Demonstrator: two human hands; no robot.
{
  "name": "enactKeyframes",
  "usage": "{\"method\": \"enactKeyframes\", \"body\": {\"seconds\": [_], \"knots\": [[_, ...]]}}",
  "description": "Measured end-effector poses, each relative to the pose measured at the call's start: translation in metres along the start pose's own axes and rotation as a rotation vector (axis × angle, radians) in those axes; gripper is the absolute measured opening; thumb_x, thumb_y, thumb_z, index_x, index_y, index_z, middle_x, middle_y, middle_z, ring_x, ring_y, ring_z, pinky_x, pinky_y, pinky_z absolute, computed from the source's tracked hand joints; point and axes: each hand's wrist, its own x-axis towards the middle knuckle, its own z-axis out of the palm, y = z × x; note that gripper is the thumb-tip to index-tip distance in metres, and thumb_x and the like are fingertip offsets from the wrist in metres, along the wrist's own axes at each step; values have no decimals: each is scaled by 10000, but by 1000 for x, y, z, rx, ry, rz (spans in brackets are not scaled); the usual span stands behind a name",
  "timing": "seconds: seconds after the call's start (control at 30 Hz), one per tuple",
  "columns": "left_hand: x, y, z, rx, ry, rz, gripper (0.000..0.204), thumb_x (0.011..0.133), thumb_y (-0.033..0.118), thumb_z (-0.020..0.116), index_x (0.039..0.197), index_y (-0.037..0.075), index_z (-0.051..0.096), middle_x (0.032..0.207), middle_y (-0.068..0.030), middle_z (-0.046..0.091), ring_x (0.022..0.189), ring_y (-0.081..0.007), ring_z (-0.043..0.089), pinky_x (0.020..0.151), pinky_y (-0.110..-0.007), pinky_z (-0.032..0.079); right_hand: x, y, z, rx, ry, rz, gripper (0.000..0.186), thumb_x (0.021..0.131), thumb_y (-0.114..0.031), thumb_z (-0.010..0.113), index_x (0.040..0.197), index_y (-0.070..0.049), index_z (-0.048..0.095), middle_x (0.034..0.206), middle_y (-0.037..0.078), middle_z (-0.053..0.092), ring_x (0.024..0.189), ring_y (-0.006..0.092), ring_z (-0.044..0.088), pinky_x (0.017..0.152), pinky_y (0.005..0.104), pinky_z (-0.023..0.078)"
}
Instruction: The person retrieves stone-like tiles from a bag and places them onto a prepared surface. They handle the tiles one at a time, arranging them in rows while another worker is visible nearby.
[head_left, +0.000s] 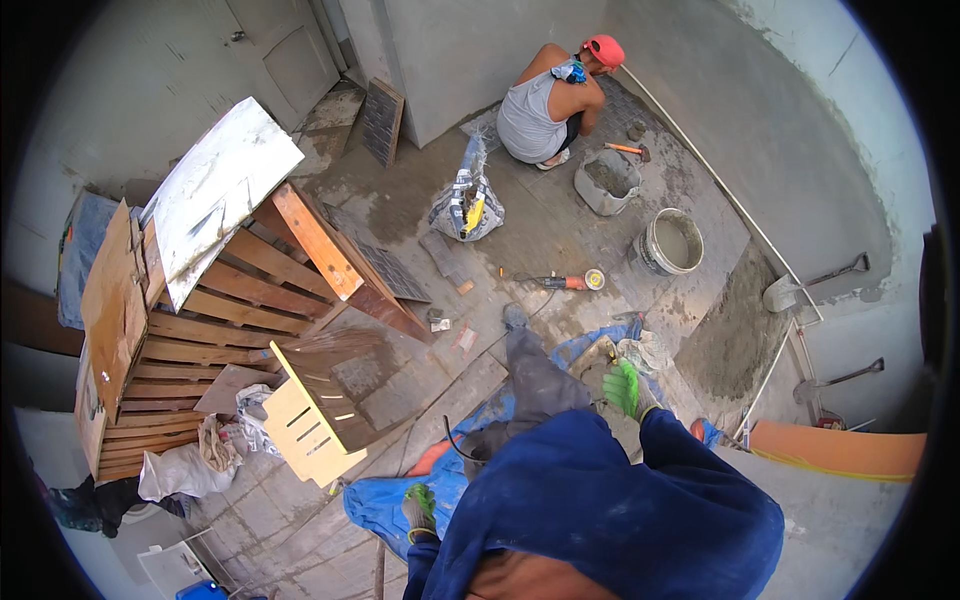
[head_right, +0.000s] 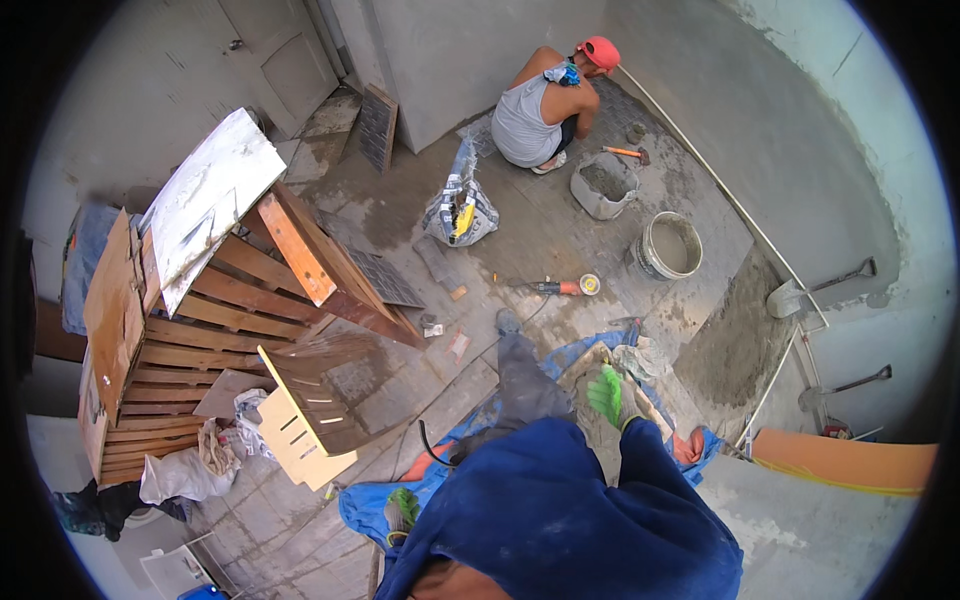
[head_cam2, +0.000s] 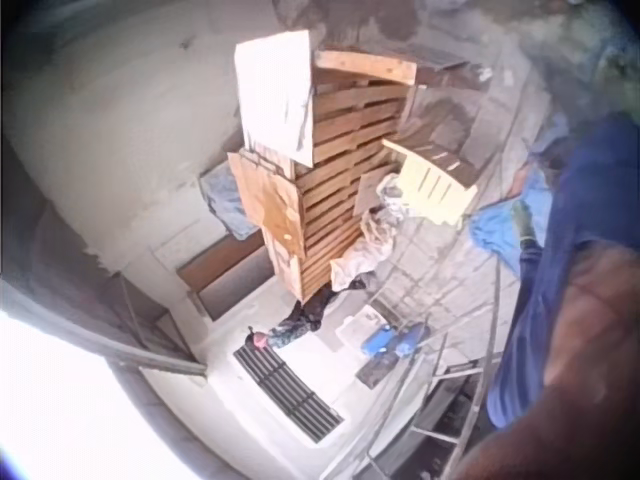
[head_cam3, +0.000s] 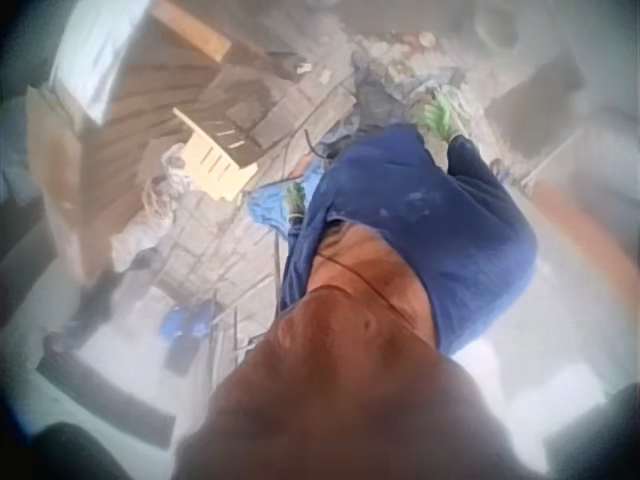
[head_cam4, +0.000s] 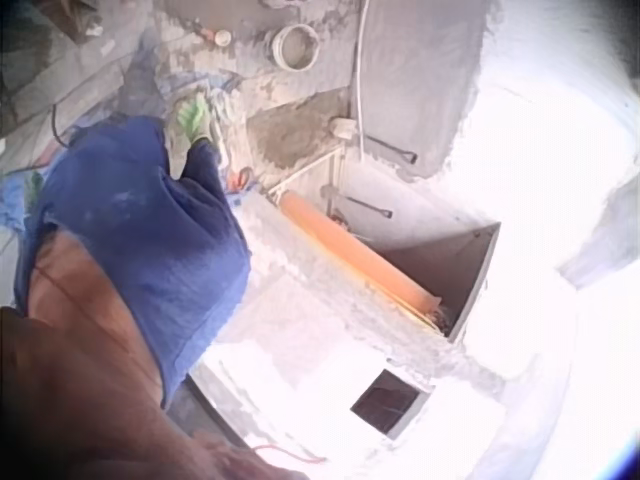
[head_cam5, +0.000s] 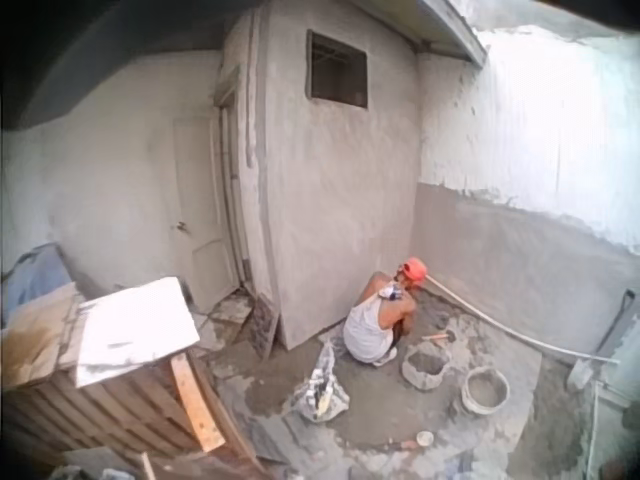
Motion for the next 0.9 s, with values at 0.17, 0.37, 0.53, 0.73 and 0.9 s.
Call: {"method": "enactKeyframes", "body": {"seconds": [0.17,0.37,0.53,0.73,0.9], "knots": [[3,4,17,433,-164,337,43,923,192,633,947,158,645,836,-12,648,642,-140,592,521,-292,429,56,-41,37,-18,-127,25,419,1032,-466,561,1236,-107,635,1151,129,709,965,275,699,828,411,572],[-16,35,97,128,-30,-177,78,952,233,621,987,177,663,826,-11,652,618,-150,592,514,-298,418,117,-123,95,-20,-230,15,419,1047,-418,551,1297,-88,616,1219,155,699,1026,289,701,883,426,568],[-6,94,174,-60,-239,-241,146,942,219,655,1061,142,694,893,-12,692,640,-143,620,522,-264,436,154,-215,110,-228,-204,-44,474,1033,-436,574,1338,-74,588,1219,160,698,1030,288,696,903,425,565],[-3,168,258,171,-155,69,297,964,218,685,1221,70,659,972,-30,690,775,-140,658,615,-254,509,196,-306,69,-391,-98,-159,597,1019,-513,574,1429,-82,515,1208,161,699,1034,276,689,907,411,559],[-16,218,275,-284,-102,63,482,975,321,692,1384,107,555,1256,-106,686,1000,-243,699,826,-352,587,219,-329,46,-600,26,52,528,971,-486,633,1351,-124,572,1177,125,702,975,260,690,849,399,543]]}}
